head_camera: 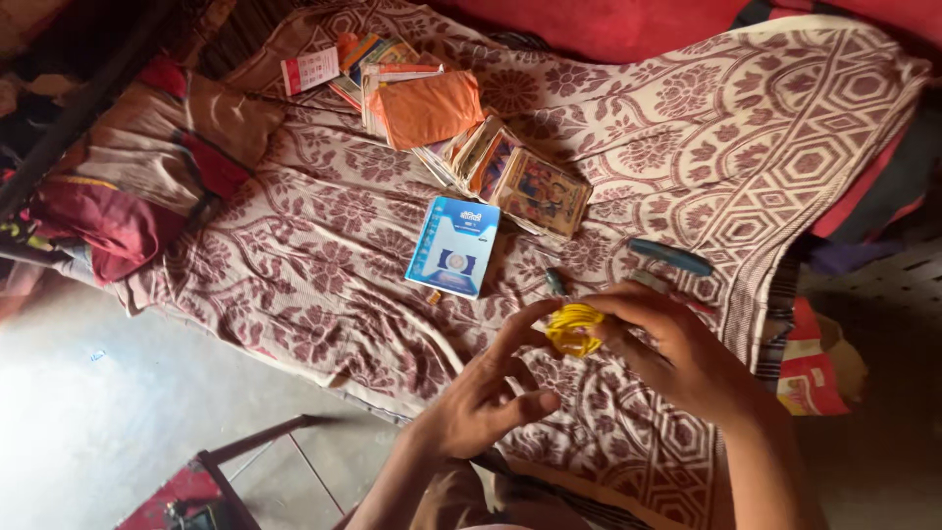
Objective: The person picks up various small items from a bed, including a pink packet, a yellow object, a book, a comb, and a brush, and places them on a nearby shelf. The person also flips through the pages of a book and a notebook.
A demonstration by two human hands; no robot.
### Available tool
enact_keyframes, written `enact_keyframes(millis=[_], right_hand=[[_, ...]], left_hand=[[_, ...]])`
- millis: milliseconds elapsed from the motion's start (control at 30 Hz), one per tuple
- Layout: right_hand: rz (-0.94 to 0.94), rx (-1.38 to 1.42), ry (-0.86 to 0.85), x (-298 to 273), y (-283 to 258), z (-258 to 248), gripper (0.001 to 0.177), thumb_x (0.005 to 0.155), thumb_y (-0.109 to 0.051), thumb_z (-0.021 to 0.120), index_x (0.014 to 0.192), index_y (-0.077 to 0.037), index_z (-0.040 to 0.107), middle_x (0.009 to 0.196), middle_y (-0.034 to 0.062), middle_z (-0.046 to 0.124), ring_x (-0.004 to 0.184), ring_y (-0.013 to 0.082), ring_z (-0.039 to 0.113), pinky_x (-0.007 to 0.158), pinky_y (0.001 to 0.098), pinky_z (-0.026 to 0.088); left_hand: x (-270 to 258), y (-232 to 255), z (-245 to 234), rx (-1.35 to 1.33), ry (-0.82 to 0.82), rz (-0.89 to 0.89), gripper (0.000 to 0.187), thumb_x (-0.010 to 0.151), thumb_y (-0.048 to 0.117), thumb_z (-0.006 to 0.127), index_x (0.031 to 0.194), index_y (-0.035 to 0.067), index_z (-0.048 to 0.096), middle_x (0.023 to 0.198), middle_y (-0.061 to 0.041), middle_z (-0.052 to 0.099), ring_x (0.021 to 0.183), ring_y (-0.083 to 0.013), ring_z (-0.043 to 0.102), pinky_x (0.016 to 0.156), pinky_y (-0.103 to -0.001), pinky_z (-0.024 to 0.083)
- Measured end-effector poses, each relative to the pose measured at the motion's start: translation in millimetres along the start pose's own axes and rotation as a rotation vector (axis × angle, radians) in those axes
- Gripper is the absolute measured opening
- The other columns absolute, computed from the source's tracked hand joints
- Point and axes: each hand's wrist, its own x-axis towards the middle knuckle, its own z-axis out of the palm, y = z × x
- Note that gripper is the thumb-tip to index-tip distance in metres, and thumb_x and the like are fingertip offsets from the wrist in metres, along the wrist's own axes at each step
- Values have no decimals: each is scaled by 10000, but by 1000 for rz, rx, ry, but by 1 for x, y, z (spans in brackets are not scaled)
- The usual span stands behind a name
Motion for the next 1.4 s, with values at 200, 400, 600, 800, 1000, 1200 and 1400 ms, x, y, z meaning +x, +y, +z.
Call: enact_keyframes(millis=[200, 400, 600, 800, 1000, 1200, 1400], right_hand=[[-67, 29, -140, -10, -45, -2, 462, 862, -184, 756, 1295, -70, 639, 1212, 61, 756, 1081, 211, 757, 901, 331, 586], [-5, 38, -117, -17, -74, 24, 620, 792, -253, 838, 1290, -65, 521, 1167, 85, 756, 1110, 208, 744, 878, 350, 581], [-145, 197, -105, -25, -95, 75, 483, 836, -269, 820, 1192, -58, 572, 1071, 69, 760, 1021, 184, 763, 870, 327, 597], [-291, 242, -106, -45, -144, 179, 274, 959, -169, 700, 1192, -46, 622, 1097, 79, 727, 1050, 199, 698, 938, 334, 534], [-490, 147, -218, -78, -215, 291, 309, 839, -161, 794, 1108, -93, 658, 1093, 71, 703, 1033, 211, 694, 896, 328, 538], [-616, 178, -419, -118, -285, 383, 421, 787, -201, 843, 1143, -97, 644, 1121, 91, 695, 1054, 245, 684, 905, 362, 531], [-512, 131, -706, -118, -308, 445, 507, 772, -160, 845, 1221, -80, 622, 1141, 96, 741, 1080, 239, 735, 876, 361, 572]], left_hand=[[-33, 11, 43, 46, 40, 189, 946, 925, 645, 635, 1618, 127, 253, 1541, -186, 459, 1164, -195, 582, 902, -356, 536], [-73, 0, 62, -136, 121, 192, 941, 947, 631, 565, 1645, 106, 216, 1383, -192, 547, 761, -152, 630, 698, -313, 544], [-121, -25, 68, -385, 292, 372, 681, 1055, 574, 525, 1504, 106, 318, 1050, -80, 514, 639, -114, 438, 577, -268, 413], [-178, -46, 85, -1028, 603, 531, 317, 1046, 496, 432, 1206, 223, 409, 851, -13, 535, 527, -70, 370, 442, -210, 304], [-292, -77, 71, -1039, 992, 744, 228, 1096, 405, 442, 1096, 178, 447, 755, -4, 491, 580, -76, 401, 456, -202, 289], [-407, -107, 64, -1096, 1199, 799, 243, 1039, 398, 471, 1053, 157, 447, 694, -16, 475, 578, -108, 470, 499, -252, 348], [-479, -155, 60, -858, 1409, 615, 238, 987, 284, 600, 1147, 151, 483, 732, 17, 512, 559, -44, 431, 449, -192, 316]])
